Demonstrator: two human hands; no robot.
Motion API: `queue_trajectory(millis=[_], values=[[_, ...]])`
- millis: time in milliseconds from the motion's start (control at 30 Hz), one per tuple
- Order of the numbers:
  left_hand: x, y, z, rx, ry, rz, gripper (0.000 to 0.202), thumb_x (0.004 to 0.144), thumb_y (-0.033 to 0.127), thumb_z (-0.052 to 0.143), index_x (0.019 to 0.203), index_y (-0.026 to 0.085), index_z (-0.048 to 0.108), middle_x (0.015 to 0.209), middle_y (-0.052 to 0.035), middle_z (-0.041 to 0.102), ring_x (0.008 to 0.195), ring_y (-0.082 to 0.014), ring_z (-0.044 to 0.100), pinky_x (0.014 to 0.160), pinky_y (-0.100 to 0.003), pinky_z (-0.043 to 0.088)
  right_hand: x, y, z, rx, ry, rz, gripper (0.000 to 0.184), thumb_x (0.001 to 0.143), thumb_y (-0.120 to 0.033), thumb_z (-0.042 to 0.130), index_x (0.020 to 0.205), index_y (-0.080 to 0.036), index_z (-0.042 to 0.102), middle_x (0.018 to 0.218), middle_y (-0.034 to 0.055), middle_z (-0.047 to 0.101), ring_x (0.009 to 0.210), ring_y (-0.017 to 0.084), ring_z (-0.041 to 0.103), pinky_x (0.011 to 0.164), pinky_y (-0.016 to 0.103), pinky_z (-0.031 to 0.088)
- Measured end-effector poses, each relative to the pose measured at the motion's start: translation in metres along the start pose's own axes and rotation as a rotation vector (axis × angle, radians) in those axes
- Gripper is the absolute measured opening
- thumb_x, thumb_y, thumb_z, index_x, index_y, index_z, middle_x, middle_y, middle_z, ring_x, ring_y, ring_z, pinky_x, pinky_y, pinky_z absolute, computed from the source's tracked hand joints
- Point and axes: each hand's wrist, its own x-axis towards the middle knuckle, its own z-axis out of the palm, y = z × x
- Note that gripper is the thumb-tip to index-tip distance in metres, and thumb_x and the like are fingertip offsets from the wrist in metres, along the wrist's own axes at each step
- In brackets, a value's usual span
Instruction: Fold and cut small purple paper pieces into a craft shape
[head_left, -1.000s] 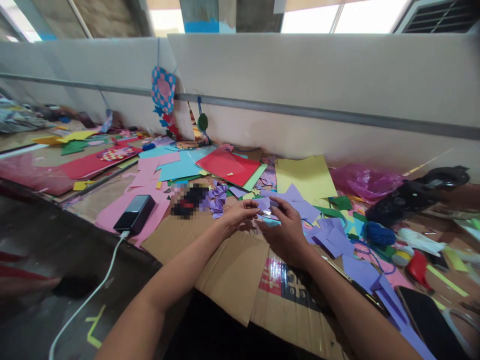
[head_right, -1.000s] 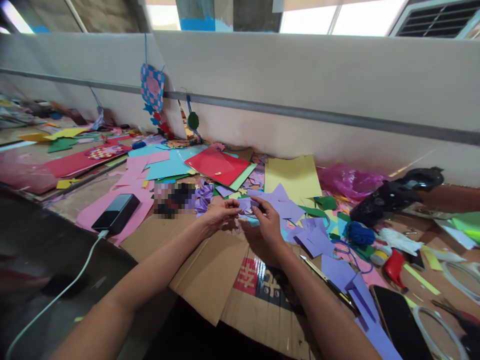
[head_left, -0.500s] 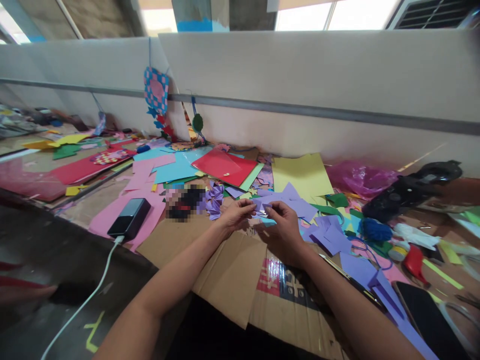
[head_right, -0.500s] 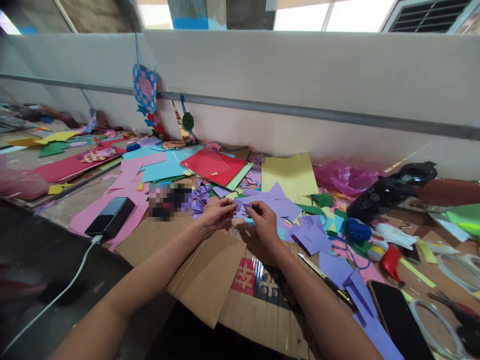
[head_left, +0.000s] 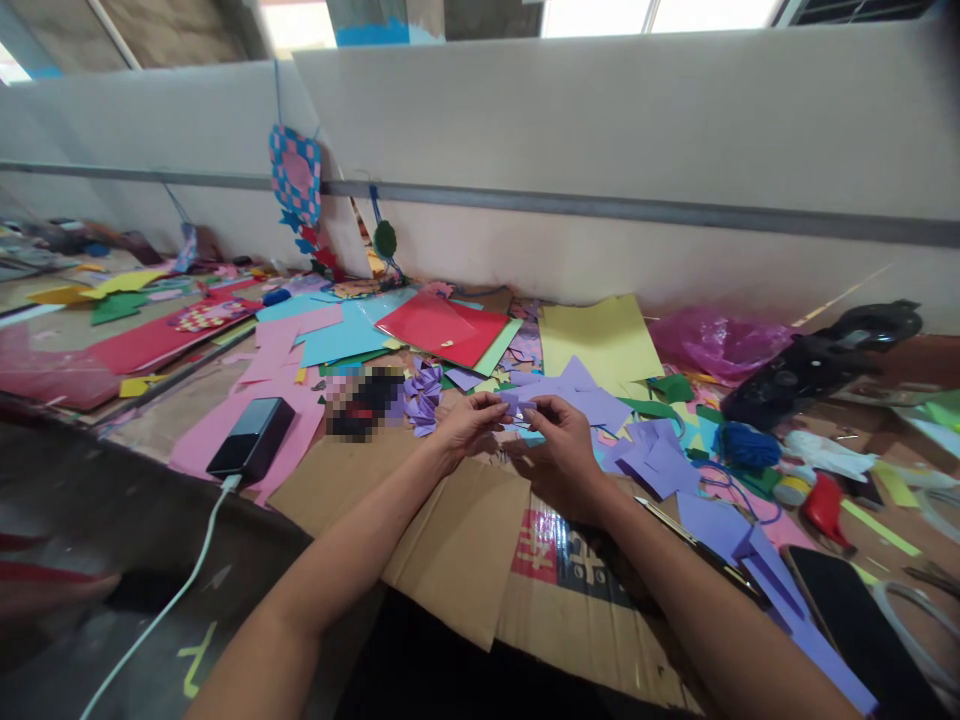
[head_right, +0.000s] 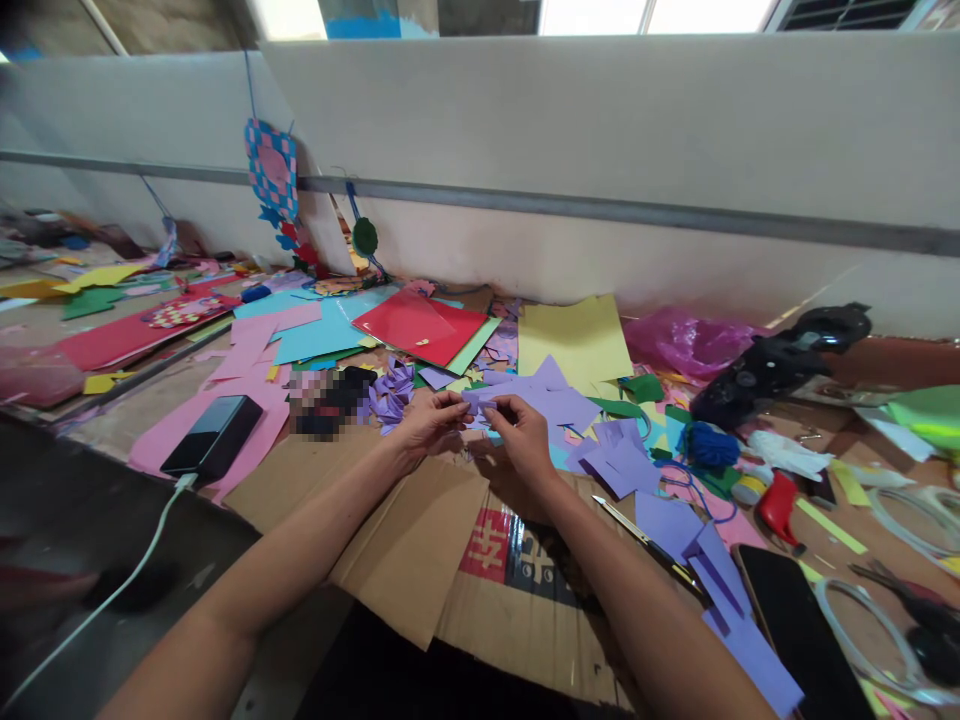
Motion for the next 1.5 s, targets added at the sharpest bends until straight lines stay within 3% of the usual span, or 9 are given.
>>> queue_trajectory(millis=[333,533,933,1200,1500], values=[[0.0,0.0008,0.0008,-0.019,0.012,-0.013,0.049,0.047,0.029,0.093,0.078,0.013,0.059,0.066,0.0033,0.063,0.061,-0.0099,0.065,0.059,-0.02,0.049,0.0015,0.0037,-0.0006,-0.001,0.004,-0.01,0.023,0.075,-0.043,0.071,0.083,-0.022,0.068,0.078,0.001,0.066,0.072,0.017,0.056,0.069,0.032,0.045],[0.0007,-0.0002,0.0002,-0.008,0.008,-0.013,0.043,0.054,0.026,0.091,0.079,0.013,0.059,0.067,0.0028,0.063,0.062,-0.0096,0.065,0.061,-0.02,0.049,0.0019,0.0051,-0.0013,-0.03,0.011,-0.024,0.028,0.075,-0.048,0.07,0.085,-0.022,0.069,0.08,0.0019,0.067,0.074,0.019,0.057,0.07,0.033,0.047],[0.0007,-0.001,-0.0006,0.022,0.016,0.014,0.047,0.05,0.028,0.092,0.079,0.013,0.058,0.069,0.0018,0.065,0.064,-0.0112,0.067,0.064,-0.022,0.05,0.0003,0.0001,0.0003,-0.056,0.012,-0.034,0.022,0.077,-0.044,0.068,0.082,-0.022,0.068,0.078,0.0009,0.067,0.073,0.019,0.058,0.071,0.033,0.045],[-0.0005,-0.003,0.0016,0.037,0.04,0.043,0.046,0.05,0.03,0.092,0.077,0.013,0.058,0.071,0.0005,0.068,0.067,-0.0126,0.068,0.067,-0.023,0.051,-0.0029,-0.0043,-0.0008,-0.25,0.026,-0.185,0.017,0.083,-0.038,0.064,0.087,-0.023,0.07,0.085,0.0037,0.071,0.079,0.021,0.062,0.074,0.035,0.047],[0.0003,-0.0028,0.0,0.01,-0.009,0.013,0.043,0.054,0.032,0.09,0.081,0.014,0.062,0.075,-0.0017,0.071,0.07,-0.0128,0.069,0.073,-0.023,0.05,-0.0034,-0.0044,-0.0022,-0.375,0.012,-0.333,0.017,0.087,-0.036,0.06,0.092,-0.024,0.07,0.089,0.0048,0.072,0.079,0.021,0.065,0.073,0.035,0.051]])
